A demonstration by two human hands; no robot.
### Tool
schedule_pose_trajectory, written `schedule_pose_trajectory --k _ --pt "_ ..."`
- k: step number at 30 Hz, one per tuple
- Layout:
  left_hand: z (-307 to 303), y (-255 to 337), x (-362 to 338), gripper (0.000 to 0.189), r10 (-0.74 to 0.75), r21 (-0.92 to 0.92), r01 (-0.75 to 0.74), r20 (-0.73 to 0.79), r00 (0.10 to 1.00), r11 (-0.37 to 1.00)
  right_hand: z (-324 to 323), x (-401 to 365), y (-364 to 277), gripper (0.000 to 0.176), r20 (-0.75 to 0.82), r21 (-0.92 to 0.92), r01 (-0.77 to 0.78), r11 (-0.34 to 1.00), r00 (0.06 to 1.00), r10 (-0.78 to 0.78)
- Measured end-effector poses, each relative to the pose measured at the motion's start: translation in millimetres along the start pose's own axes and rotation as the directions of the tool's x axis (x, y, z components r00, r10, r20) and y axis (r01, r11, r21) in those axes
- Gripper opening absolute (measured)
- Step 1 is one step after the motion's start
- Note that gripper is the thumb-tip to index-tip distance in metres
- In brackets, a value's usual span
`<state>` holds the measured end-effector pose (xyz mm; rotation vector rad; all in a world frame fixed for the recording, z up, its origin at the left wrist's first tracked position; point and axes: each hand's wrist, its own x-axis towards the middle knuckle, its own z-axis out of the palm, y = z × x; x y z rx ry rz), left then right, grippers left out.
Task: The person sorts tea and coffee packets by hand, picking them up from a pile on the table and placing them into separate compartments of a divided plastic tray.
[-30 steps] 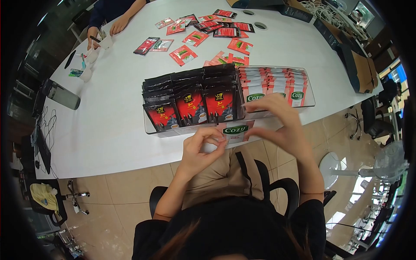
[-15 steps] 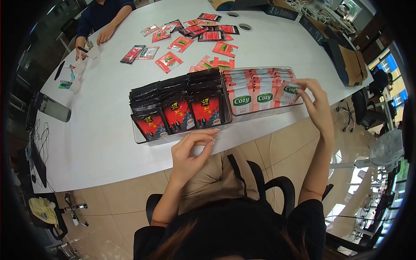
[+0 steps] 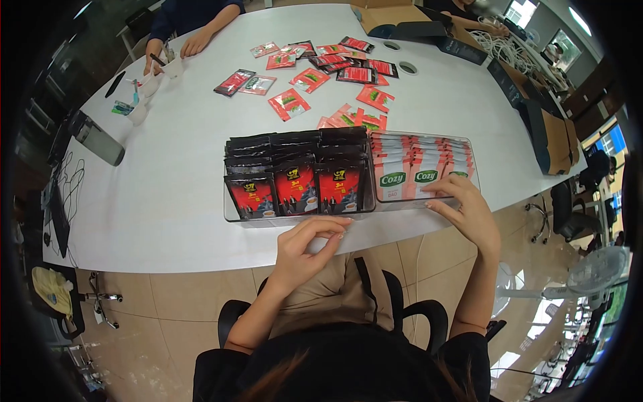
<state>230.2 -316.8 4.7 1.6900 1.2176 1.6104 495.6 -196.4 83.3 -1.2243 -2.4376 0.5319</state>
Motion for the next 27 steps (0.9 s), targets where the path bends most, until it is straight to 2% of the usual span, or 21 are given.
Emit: schedule_pose_trajectory --k 5,8,11,14,17,23,27 --pt "-1.3 2.1 -2.8 0.013 0.023 0.021 -0.022 -0.043 0.999 1.0 0.7 1.0 1.0 0.029 -0.015 -0.027 -0.036 0.999 0.999 0.035" --pt "-4.4 -2.7 -9.7 0.018 0.175 0.069 -0.164 -0.225 0.959 0.984 3.3 -1.1 3.1 0.028 -0.054 -0.036 -0.015 0.999 0.998 0.013" --pt "-19.6 1.9 -16.0 0.024 0.411 0.508 -0.257 -0.217 0.885 0.822 13.3 -5.5 2.1 0.025 -0.179 -0.098 0.047 0.994 0.982 -0.064" --pt "-29.0 7.5 -13.5 0.029 0.429 0.752 -0.149 -0.192 0.883 0.642 33.1 -11.8 -4.3 0.023 -0.36 -0.118 0.113 0.986 0.921 -0.149" --pt "-29.3 7.2 -11.6 0.031 0.313 0.768 -0.043 -0.209 0.927 0.639 62.2 -9.9 -17.8 0.022 -0.5 -0.088 0.169 0.982 0.845 -0.19" --pt "-23.3 4.8 -8.0 0.021 0.267 0.704 -0.06 -0.187 0.945 0.707 102.8 -4.7 -17.2 0.015 -0.668 -0.079 0.094 0.992 0.734 -0.123" --pt "-16.9 4.4 -5.6 0.019 0.257 0.69 -0.052 -0.198 0.946 0.722 108.9 -3.3 -11.5 0.012 -0.712 -0.062 0.094 0.994 0.694 -0.11"
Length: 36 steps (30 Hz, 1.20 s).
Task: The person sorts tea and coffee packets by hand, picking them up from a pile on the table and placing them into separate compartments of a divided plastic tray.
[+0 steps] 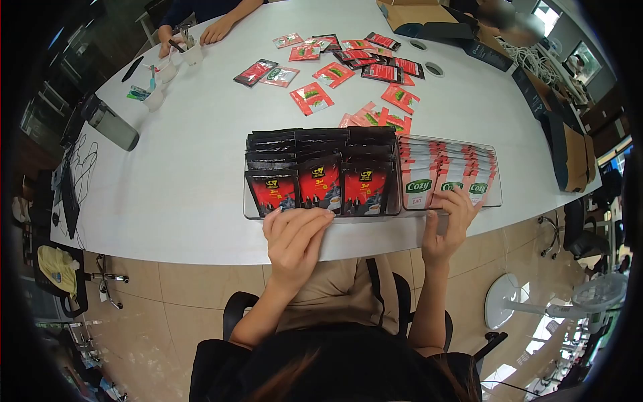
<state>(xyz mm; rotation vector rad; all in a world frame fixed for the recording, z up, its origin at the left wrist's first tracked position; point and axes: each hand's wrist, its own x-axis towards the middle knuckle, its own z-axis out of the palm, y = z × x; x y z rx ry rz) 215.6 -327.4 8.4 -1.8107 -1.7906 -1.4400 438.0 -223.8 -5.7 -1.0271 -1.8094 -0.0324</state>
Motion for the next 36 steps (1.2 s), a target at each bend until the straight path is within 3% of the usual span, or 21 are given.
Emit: schedule_pose_trajectory --k 6,10,13,15,17,21,23,27,28,31,32,35,36 --pt "2.7 2.0 0.0 0.023 0.028 -0.002 -0.028 0.014 0.999 1.0 4.4 -1.1 1.7 0.019 -0.035 -0.036 -0.076 0.996 0.997 0.075" --pt "-22.7 2.0 14.0 0.025 -0.004 -0.177 0.028 0.135 0.991 0.984 6.1 0.0 -2.1 0.02 -0.053 -0.07 -0.072 0.995 0.996 0.069" --pt "-52.9 -15.2 39.9 0.022 0.005 -0.296 0.038 0.143 0.99 0.955 6.2 -1.0 0.3 0.021 -0.044 -0.071 -0.07 0.995 0.997 0.067" --pt "-70.6 -33.5 64.5 0.019 0.037 -0.255 0.001 0.143 0.989 0.967 6.7 -1.2 0.2 0.021 -0.046 -0.068 -0.075 0.995 0.996 0.072" --pt "-81.2 -55.2 93.2 0.014 0.001 -0.252 0.057 0.226 0.974 0.966 6.7 -1.2 0.6 0.021 -0.048 -0.073 -0.076 0.994 0.996 0.073" --pt "-55.5 -119.7 147.7 0.014 -0.122 -0.374 0.339 0.497 0.859 0.863 7.0 -1.9 0.8 0.02 -0.051 -0.09 -0.077 0.993 0.996 0.073" --pt "-26.3 -152.6 163.1 0.019 -0.067 -0.353 0.321 0.575 0.816 0.879 7.4 -1.6 0.5 0.02 -0.056 -0.091 -0.077 0.993 0.996 0.073" --pt "39.8 -184.5 172.5 0.034 0.186 -0.314 0.023 0.618 0.764 0.949 6.8 -1.4 -1.4 0.02 -0.062 -0.081 -0.091 0.993 0.994 0.086" --pt "53.3 -186.6 173.8 0.045 0.245 -0.243 -0.111 0.639 0.729 0.964 6.4 -1.5 -2.0 0.02 -0.059 -0.083 -0.095 0.992 0.994 0.091" --pt "82.3 -184.8 171.1 0.048 0.274 -0.056 -0.302 0.597 0.754 0.952 5.9 -0.9 -2.8 0.019 -0.06 -0.083 -0.1 0.992 0.994 0.095" --pt "90.4 -183.3 176.6 0.047 0.226 0.007 -0.302 0.646 0.729 0.953 5.9 -0.9 -3.0 0.019 -0.062 -0.086 -0.101 0.991 0.993 0.096" --pt "105.7 -179.8 191.9 0.044 0.217 0.053 -0.371 0.732 0.646 0.927 6.2 -1.1 -3.2 0.018 -0.068 -0.087 -0.105 0.991 0.993 0.099" --pt "110.2 -182.2 190.9 0.04 0.297 0.057 -0.441 0.661 0.689 0.896 6.4 -1.2 -3.2 0.018 -0.068 -0.092 -0.106 0.99 0.993 0.1"
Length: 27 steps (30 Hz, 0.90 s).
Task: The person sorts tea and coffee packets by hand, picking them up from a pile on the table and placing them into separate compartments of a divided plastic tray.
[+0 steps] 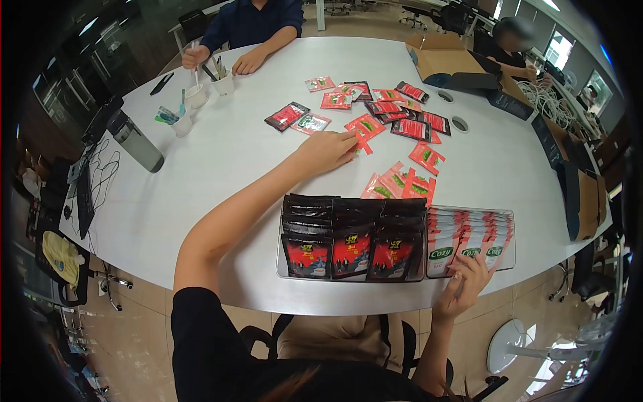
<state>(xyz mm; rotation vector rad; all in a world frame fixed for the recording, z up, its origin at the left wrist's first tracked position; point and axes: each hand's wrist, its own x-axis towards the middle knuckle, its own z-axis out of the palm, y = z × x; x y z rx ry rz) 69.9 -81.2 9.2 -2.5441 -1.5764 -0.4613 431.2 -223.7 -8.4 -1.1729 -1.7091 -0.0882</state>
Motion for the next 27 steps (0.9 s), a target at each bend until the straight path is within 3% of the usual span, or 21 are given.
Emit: schedule_pose_trajectory --k 3,9,15,18,21,24,27 --pt "7.3 0.9 2.8 0.038 -0.033 0.069 0.041 -0.114 0.993 0.997 0.5 -0.5 1.3 0.018 0.004 -0.004 -0.004 1.0 1.0 0.004" --pt "24.2 -10.8 23.8 0.04 -0.222 -0.061 0.215 -0.138 0.965 0.975 -0.3 -0.7 0.8 0.019 0.015 -0.003 -0.011 1.0 1.0 0.011" --pt "32.2 -17.3 51.4 0.034 -0.146 -0.014 0.148 -0.253 0.956 0.989 -0.4 -1.4 2.5 0.018 0.016 -0.009 -0.01 1.0 1.0 0.01" --pt "42.6 -28.7 68.7 0.04 -0.148 0.13 0.162 -0.114 0.982 0.978 -0.3 -1.7 2.6 0.018 0.017 0.001 -0.014 1.0 1.0 0.014" --pt "45.7 -24.9 76.3 0.04 -0.147 0.395 0.112 0.058 0.987 0.912 -0.7 -2.2 1.6 0.017 0.014 -0.001 -0.019 1.0 1.0 0.019" --pt "32.0 -39.7 69.6 0.041 -0.035 0.384 0.086 -0.137 0.99 0.919 0.0 -0.6 1.7 0.017 0.014 -0.011 -0.01 1.0 1.0 0.01" --pt "8.6 -63.6 59.1 0.044 0.014 0.296 0.108 -0.383 0.924 0.949 -0.6 -1.3 -0.2 0.017 0.021 -0.024 -0.013 1.0 1.0 0.014"
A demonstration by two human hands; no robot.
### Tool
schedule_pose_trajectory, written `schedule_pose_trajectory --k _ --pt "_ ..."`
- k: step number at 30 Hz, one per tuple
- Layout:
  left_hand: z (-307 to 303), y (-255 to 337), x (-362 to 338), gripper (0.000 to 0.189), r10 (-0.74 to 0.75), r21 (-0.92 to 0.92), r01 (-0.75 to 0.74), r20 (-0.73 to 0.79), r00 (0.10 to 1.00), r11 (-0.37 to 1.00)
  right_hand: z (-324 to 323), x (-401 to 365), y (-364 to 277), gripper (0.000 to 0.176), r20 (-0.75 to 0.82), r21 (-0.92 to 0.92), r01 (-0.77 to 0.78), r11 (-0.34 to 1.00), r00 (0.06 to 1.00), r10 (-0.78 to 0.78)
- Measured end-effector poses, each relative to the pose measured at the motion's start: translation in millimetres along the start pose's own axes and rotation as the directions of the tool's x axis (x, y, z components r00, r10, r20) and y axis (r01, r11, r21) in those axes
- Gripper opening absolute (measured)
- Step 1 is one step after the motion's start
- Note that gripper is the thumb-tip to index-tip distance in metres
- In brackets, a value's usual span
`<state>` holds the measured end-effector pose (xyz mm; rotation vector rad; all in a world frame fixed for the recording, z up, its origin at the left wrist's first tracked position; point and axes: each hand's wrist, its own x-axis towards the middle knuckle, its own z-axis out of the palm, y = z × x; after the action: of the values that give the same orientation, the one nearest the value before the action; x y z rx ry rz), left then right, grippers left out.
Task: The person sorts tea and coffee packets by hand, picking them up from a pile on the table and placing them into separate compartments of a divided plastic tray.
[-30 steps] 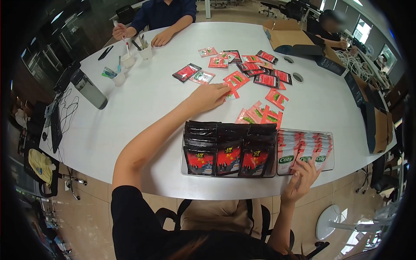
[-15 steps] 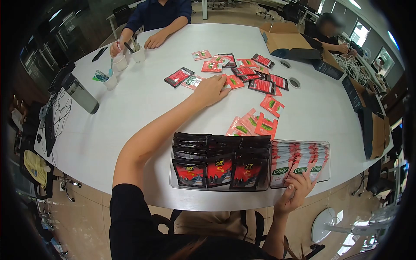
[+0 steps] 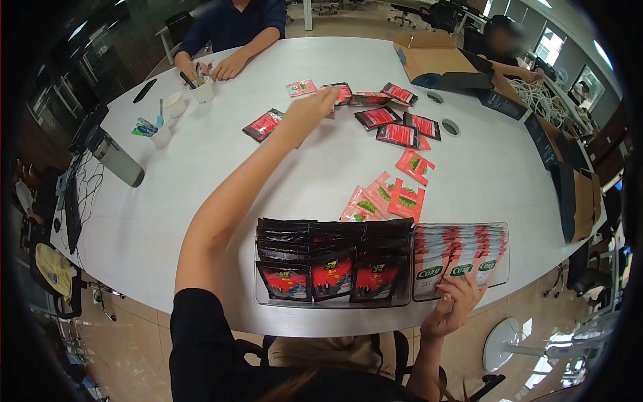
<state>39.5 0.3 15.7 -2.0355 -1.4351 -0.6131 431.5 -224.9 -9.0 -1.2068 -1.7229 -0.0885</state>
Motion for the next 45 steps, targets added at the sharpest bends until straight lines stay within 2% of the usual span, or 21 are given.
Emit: schedule_pose_trajectory --k 3,6,7,10,13,16,19,22,24,26,28,30,32,34,36,37,38,40,42,44,45 --pt "19.6 -36.3 -6.4 0.048 -0.111 0.096 0.093 0.195 0.974 0.991 -0.8 -0.2 0.4 0.017 0.009 -0.002 -0.007 1.0 1.0 0.007" --pt "31.5 -45.5 -10.8 0.048 -0.148 -0.124 0.216 0.412 0.899 0.969 -0.4 -0.5 1.0 0.017 0.005 -0.008 -0.003 1.0 1.0 0.003" --pt "32.6 -42.0 -14.0 0.045 -0.163 -0.199 0.238 0.334 0.928 0.951 -0.6 -0.2 0.1 0.016 0.002 -0.008 -0.005 1.0 1.0 0.005" --pt "38.4 -40.3 -12.7 0.037 -0.079 -0.168 0.098 0.115 0.99 0.981 -1.2 0.4 -0.4 0.016 0.004 -0.001 -0.003 1.0 1.0 0.003" --pt "42.0 -44.3 1.7 0.04 -0.184 -0.068 0.225 0.371 0.91 0.972 -1.8 0.2 0.6 0.016 0.006 0.014 -0.003 1.0 1.0 0.003" --pt "42.4 -40.3 8.9 0.039 -0.269 0.101 0.253 0.504 0.821 0.962 -2.9 1.6 -0.8 0.015 0.011 0.042 -0.02 0.999 1.0 0.02" --pt "21.8 -36.7 -3.5 0.041 -0.247 -0.047 0.283 0.368 0.896 0.958 -4.9 0.6 0.8 0.012 0.007 0.03 0.004 1.0 1.0 -0.004" --pt "-17.6 -24.5 -17.0 0.038 -0.281 -0.192 0.293 0.088 0.956 0.937 -5.0 0.5 5.2 0.011 0.01 0.048 0.029 0.998 1.0 -0.03" --pt "-73.4 -1.1 -22.0 0.035 -0.384 -0.375 0.36 0.012 0.923 0.854 -6.8 1.9 3.9 0.011 0.017 0.058 0.039 0.998 0.999 -0.04" --pt "-115.2 10.7 -45.2 0.029 -0.516 -0.569 0.454 0.061 0.854 0.685 -6.5 0.4 4.0 0.01 -0.005 0.064 0.043 0.997 0.999 -0.043" --pt "-132.3 19.6 -82.5 0.026 -0.615 -0.769 0.34 -0.087 0.784 0.542 -5.8 1.6 4.9 0.009 -0.009 0.075 0.05 0.996 0.999 -0.049" --pt "-183.9 60.0 -107.4 0.026 -0.716 -0.848 0.354 -0.043 0.697 0.395 -7.3 3.4 6.0 0.01 -0.015 0.098 0.07 0.993 0.997 -0.069" --pt "-217.7 94.6 -144.8 0.027 -0.724 -0.754 0.44 -0.066 0.687 0.487 -8.9 3.8 2.4 0.011 -0.019 0.145 0.067 0.987 0.998 -0.065" --pt "-239.1 144.1 -170.3 0.024 -0.666 -0.618 0.431 -0.209 0.716 0.658 -16.6 2.6 -9.1 0.025 -0.014 0.265 0.102 0.959 0.995 -0.102" --pt "-230.2 181.5 -180.5 0.028 -0.466 -0.826 0.03 -0.288 0.837 0.563 -25.3 4.0 -32.5 0.033 -0.042 0.432 0.15 0.889 0.988 -0.147" --pt "-232.6 200.3 -179.0 0.03 -0.399 -0.791 0.03 -0.275 0.875 0.611 -29.1 3.4 -43.2 0.046 -0.023 0.479 0.211 0.852 0.973 -0.228" --pt "-234.8 217.1 -177.2 0.033 -0.329 -0.756 0.026 -0.253 0.91 0.654 -32.0 4.3 -56.2 0.049 0.001 0.545 0.197 0.815 0.972 -0.235" --pt "-229.1 236.9 -174.9 0.042 -0.147 -0.75 -0.082 -0.233 0.961 0.657 -35.2 6.1 -79.4 0.055 0.054 0.663 0.146 0.734 0.969 -0.242" --pt "-217.8 256.7 -164.4 0.044 -0.149 -0.784 -0.06 -0.192 0.97 0.618 -31.2 6.7 -80.4 0.046 0.072 0.684 0.113 0.721 0.973 -0.22" --pt "-201.5 268.5 -165.5 0.043 -0.249 -0.832 0.067 -0.087 0.965 0.55 -26.2 -2.6 -66.2 0.038 0.114 0.707 0.049 0.706 0.977 -0.182" --pt "-196.7 273.9 -166.5 0.035 -0.323 -0.851 0.111 -0.072 0.944 0.514 -22.4 -3.5 -67.4 0.028 0.103 0.724 -0.008 0.69 0.99 -0.096"
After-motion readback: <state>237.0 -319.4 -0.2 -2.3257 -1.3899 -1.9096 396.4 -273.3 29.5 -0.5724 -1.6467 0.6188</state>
